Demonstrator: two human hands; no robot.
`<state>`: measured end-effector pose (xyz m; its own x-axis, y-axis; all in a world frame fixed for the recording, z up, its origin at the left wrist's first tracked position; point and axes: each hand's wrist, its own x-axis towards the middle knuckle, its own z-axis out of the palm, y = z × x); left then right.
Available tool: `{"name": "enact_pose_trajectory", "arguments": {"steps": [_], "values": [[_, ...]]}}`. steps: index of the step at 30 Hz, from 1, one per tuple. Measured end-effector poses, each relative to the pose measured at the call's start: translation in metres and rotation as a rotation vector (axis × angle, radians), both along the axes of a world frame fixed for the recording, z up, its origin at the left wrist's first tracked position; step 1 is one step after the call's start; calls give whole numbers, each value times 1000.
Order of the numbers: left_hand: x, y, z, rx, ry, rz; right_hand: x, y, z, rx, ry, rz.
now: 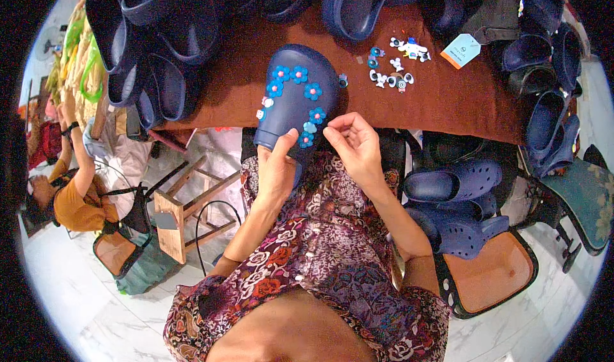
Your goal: Attaching decorative charms to the holes of foam clogs.
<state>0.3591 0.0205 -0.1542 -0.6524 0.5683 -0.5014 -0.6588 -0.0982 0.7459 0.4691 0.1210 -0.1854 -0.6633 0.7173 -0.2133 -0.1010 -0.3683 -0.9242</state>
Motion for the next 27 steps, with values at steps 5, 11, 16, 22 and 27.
{"name": "enact_pose_trajectory", "arguments": {"steps": [5, 11, 16, 22, 27], "values": [[1, -5, 0, -7, 19, -34, -3, -12, 15, 284, -169, 19], [6, -3, -3, -10, 133, -75, -5, -19, 9, 373, -196, 12], [7, -3, -4, -36, 155, -50, -3, -19, 9, 368, -187, 27], [8, 3, 7, -56, 232, -47, 10, -16, -3, 294, -160, -99], [9, 11, 9, -62, 236, -96, 23, -20, -4, 258, -165, -164]]}}
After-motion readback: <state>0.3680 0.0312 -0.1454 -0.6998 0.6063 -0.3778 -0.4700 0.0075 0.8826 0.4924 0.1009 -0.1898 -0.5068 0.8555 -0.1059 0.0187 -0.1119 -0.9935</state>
